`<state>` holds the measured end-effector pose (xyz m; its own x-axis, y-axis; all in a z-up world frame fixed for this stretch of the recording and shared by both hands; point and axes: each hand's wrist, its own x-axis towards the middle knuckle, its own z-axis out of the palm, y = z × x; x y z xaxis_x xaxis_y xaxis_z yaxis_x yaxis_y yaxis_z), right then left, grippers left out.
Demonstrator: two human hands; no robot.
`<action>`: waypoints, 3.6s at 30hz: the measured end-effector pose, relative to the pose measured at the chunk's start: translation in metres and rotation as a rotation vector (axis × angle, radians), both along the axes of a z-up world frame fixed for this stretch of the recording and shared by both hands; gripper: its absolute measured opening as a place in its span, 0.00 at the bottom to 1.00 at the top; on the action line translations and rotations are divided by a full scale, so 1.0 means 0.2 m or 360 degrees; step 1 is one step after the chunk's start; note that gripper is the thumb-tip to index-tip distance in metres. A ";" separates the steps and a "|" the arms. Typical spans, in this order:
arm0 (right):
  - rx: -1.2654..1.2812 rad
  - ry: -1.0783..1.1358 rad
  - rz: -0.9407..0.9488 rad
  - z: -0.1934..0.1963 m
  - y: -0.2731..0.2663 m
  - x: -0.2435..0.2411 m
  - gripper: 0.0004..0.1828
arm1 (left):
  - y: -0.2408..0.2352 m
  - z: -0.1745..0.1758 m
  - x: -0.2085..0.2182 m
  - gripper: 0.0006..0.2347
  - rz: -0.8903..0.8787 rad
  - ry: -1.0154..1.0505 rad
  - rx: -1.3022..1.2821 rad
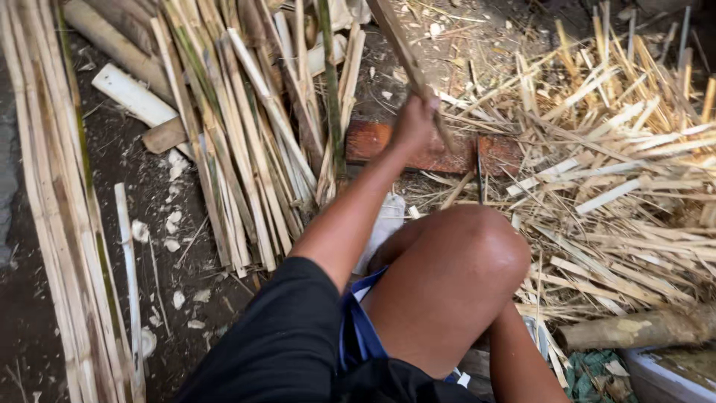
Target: The person splits bamboo strips into thinner slivers using a knife and a wooden wedge. They repeatedly position a strip against the wedge and push the knife through to separate the material, accumulating thin bamboo slivers on the ground.
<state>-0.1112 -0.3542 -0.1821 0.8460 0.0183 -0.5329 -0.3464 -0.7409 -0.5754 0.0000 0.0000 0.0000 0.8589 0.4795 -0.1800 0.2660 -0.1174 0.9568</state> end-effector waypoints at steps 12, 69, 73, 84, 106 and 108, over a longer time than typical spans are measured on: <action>-0.0035 0.0083 0.0054 0.08 0.14 -0.12 0.18 | 0.80 -0.56 -1.11 0.17 0.1041 0.0482 0.0304; 0.0424 -0.0889 -0.0486 0.53 0.12 0.14 0.17 | 0.11 0.93 0.34 0.10 -0.0342 -0.1535 -0.0286; 0.0521 -0.0516 -0.0519 0.63 0.20 0.11 0.18 | -0.01 0.93 0.32 0.12 -0.0434 -0.1468 -0.0193; 0.0547 -0.0904 0.0014 1.31 0.46 -0.07 0.24 | -0.09 1.45 -0.02 0.18 -0.0502 -0.1918 -0.0229; 0.0693 -0.0909 0.0229 1.78 0.60 -0.20 0.14 | -0.40 1.38 -0.31 0.10 0.0109 -0.1855 0.0059; 0.0529 -0.0671 0.0225 1.79 0.61 -0.16 0.14 | -0.42 1.40 -0.33 0.10 0.0066 -0.1836 0.0032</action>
<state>-0.1437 -0.2319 0.1768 0.9619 0.2565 -0.0946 0.0543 -0.5183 -0.8535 -0.0666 -0.0835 0.2790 0.4912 0.5051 0.7097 -0.7612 -0.1471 0.6316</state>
